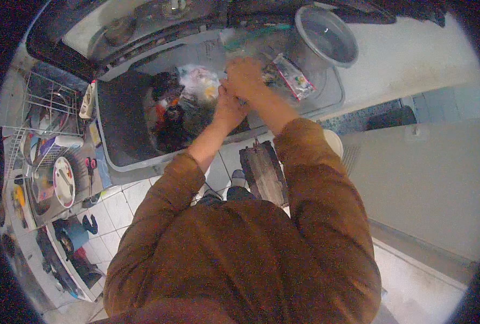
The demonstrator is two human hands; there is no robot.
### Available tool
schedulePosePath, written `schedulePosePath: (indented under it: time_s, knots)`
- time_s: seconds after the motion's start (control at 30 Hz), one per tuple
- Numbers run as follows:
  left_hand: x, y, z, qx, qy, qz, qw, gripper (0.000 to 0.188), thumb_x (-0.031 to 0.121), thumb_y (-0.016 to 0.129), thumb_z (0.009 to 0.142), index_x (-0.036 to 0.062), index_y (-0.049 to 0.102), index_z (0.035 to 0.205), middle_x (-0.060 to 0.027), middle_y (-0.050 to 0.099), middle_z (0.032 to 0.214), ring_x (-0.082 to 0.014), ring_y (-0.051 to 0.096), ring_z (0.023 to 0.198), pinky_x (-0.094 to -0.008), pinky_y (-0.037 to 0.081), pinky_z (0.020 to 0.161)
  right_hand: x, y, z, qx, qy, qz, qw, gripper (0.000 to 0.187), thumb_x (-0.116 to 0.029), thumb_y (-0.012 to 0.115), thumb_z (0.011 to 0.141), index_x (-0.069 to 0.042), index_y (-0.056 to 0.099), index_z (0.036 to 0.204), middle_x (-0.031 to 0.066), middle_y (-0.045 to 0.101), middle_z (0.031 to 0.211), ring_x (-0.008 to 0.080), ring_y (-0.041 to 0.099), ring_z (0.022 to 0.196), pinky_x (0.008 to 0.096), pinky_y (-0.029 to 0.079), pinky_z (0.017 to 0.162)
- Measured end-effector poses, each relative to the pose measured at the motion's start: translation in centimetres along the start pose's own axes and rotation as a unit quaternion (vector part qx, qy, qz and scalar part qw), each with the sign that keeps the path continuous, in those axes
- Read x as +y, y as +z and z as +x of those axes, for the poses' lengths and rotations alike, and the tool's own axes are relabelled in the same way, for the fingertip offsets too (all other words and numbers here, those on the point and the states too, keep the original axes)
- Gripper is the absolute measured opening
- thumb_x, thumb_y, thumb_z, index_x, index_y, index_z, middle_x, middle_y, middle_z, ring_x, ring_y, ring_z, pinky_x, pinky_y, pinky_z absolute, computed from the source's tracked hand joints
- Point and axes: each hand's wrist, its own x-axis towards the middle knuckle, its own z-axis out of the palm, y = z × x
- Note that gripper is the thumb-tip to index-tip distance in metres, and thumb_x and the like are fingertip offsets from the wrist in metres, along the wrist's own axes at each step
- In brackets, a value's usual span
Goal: The person washes several pieces of clothing by hand in a top-loading washing machine. They repeatedly submerge, agitate, and wring out the garments in soapy water, then close the machine lid and turn the control dial.
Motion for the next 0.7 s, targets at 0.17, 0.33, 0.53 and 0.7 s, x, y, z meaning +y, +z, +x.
schedulePosePath:
  time_s: [0.17, 0.33, 0.53, 0.7]
  knots:
    - [1.6, -2.2, -1.3, 0.110, 0.094, -0.027, 0.989, 0.079, 0.026, 0.066, 0.077, -0.0049, 0.022, 0.133, -0.0277, 0.042, 0.117, -0.0434, 0.047, 0.104, -0.0423, 0.041, 0.089, 0.6, -0.7, -2.1, 0.210, 0.029, 0.316, 0.925, 0.024, -0.024, 0.052, 0.085, -0.001, 0.054, 0.090, 0.0172, 0.057, 0.088, 0.0321, 0.055, 0.082, 0.0411, 0.043, 0.071]
    - [3.9, -3.4, -2.9, 0.047, 0.122, 0.112, 0.985, 0.066, 0.022, 0.063, 0.078, 0.0119, 0.031, 0.136, -0.0204, 0.050, 0.094, -0.0369, 0.055, 0.083, -0.0420, 0.047, 0.069, 5.6, 2.9, -7.2, 0.196, 0.187, 0.292, 0.917, 0.022, -0.018, 0.051, 0.085, 0.000, 0.054, 0.098, 0.0187, 0.056, 0.095, 0.0346, 0.052, 0.091, 0.0411, 0.042, 0.078]
    - [3.4, -2.8, -3.3, 0.058, 0.164, 0.178, 0.969, 0.068, 0.020, 0.064, 0.077, 0.0164, 0.032, 0.136, -0.0172, 0.050, 0.086, -0.0338, 0.057, 0.073, -0.0404, 0.048, 0.062, 7.6, 3.6, -7.0, 0.228, 0.291, 0.584, 0.723, 0.036, -0.023, 0.059, 0.080, -0.001, 0.053, 0.108, 0.0184, 0.057, 0.103, 0.0318, 0.054, 0.095, 0.0371, 0.042, 0.081]
    - [4.0, -3.1, -3.5, 0.040, 0.117, 0.136, 0.983, 0.071, 0.016, 0.060, 0.077, 0.0003, 0.024, 0.136, -0.0196, 0.051, 0.091, -0.0360, 0.056, 0.076, -0.0429, 0.049, 0.064, 2.3, -1.3, -4.2, 0.180, 0.211, 0.293, 0.915, 0.041, -0.021, 0.069, 0.064, -0.004, 0.055, 0.098, 0.0129, 0.056, 0.088, 0.0269, 0.055, 0.083, 0.0352, 0.043, 0.076]
